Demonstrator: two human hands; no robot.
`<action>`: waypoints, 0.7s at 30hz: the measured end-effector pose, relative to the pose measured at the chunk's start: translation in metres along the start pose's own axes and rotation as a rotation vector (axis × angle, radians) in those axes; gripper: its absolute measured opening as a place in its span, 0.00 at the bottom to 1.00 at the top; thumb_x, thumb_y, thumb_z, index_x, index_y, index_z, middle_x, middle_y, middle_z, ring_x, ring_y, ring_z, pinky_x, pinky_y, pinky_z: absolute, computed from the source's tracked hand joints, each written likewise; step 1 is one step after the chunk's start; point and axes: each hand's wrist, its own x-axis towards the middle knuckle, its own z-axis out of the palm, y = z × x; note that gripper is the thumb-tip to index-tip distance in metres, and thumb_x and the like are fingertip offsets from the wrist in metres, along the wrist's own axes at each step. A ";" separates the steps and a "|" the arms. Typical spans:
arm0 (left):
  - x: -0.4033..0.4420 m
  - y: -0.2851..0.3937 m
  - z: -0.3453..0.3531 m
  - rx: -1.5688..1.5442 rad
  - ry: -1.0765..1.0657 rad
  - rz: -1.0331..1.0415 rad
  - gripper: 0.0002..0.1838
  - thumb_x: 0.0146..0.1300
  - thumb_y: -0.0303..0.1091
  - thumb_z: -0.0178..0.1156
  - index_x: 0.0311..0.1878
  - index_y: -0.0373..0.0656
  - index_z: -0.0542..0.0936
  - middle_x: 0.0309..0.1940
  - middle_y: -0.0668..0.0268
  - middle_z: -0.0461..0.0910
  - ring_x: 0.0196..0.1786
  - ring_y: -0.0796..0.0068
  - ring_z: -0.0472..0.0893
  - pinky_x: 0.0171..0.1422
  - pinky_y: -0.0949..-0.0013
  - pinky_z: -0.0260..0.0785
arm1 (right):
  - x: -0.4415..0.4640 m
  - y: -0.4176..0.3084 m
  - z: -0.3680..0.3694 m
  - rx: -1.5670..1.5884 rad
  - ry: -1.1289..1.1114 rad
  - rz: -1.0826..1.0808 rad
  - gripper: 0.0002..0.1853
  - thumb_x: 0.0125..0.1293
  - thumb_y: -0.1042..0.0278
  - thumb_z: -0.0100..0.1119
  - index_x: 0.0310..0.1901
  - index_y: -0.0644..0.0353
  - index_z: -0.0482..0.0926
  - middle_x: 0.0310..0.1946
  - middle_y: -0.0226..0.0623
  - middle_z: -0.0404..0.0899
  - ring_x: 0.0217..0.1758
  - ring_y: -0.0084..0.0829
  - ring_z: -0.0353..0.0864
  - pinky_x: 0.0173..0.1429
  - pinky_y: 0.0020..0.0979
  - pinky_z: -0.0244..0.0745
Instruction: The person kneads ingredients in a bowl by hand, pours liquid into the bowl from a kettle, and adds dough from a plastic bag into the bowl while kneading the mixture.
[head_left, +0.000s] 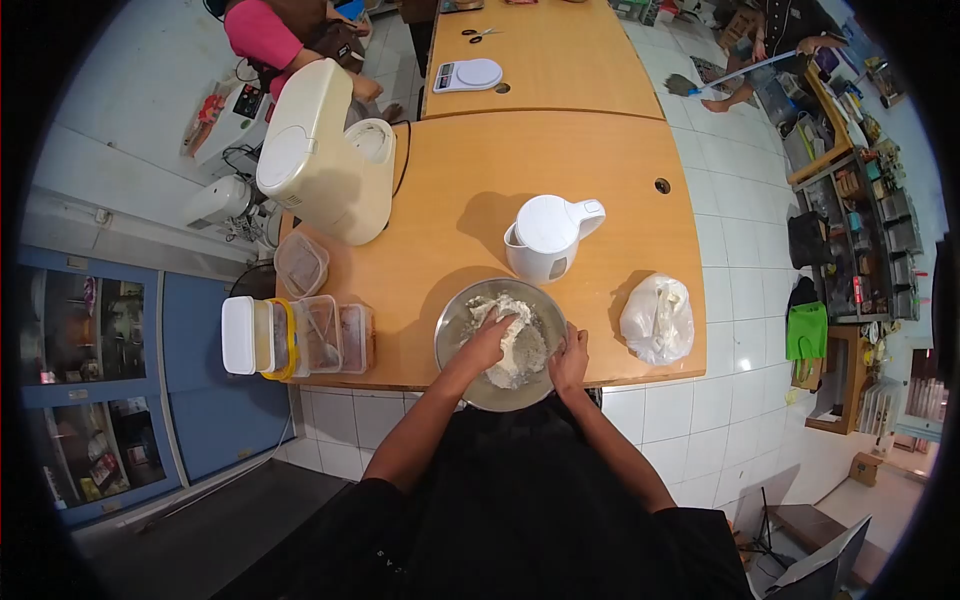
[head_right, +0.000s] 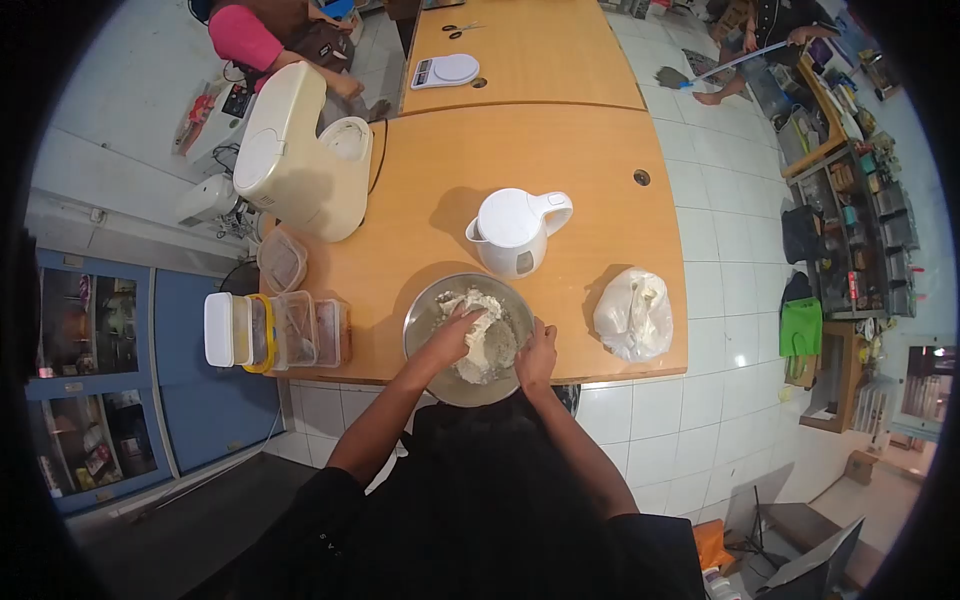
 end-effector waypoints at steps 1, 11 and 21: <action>-0.002 0.004 0.000 0.071 0.006 -0.044 0.40 0.52 0.14 0.55 0.72 0.47 0.68 0.71 0.42 0.62 0.72 0.43 0.66 0.71 0.54 0.67 | 0.000 -0.001 0.001 -0.001 -0.003 0.009 0.26 0.60 0.80 0.54 0.62 0.56 0.69 0.46 0.51 0.68 0.44 0.60 0.77 0.48 0.55 0.74; -0.007 -0.024 0.031 0.206 -0.049 -0.072 0.44 0.53 0.16 0.59 0.75 0.56 0.63 0.76 0.45 0.55 0.71 0.44 0.68 0.65 0.50 0.73 | -0.001 0.001 0.004 0.029 0.015 0.011 0.26 0.58 0.83 0.51 0.61 0.58 0.70 0.46 0.53 0.68 0.46 0.60 0.77 0.50 0.54 0.74; -0.037 -0.020 0.067 -0.072 0.105 -0.077 0.24 0.57 0.26 0.52 0.57 0.46 0.83 0.46 0.47 0.83 0.51 0.44 0.81 0.56 0.51 0.73 | -0.002 -0.009 -0.002 0.094 0.023 0.021 0.25 0.60 0.84 0.50 0.61 0.60 0.71 0.46 0.54 0.69 0.48 0.60 0.75 0.52 0.52 0.72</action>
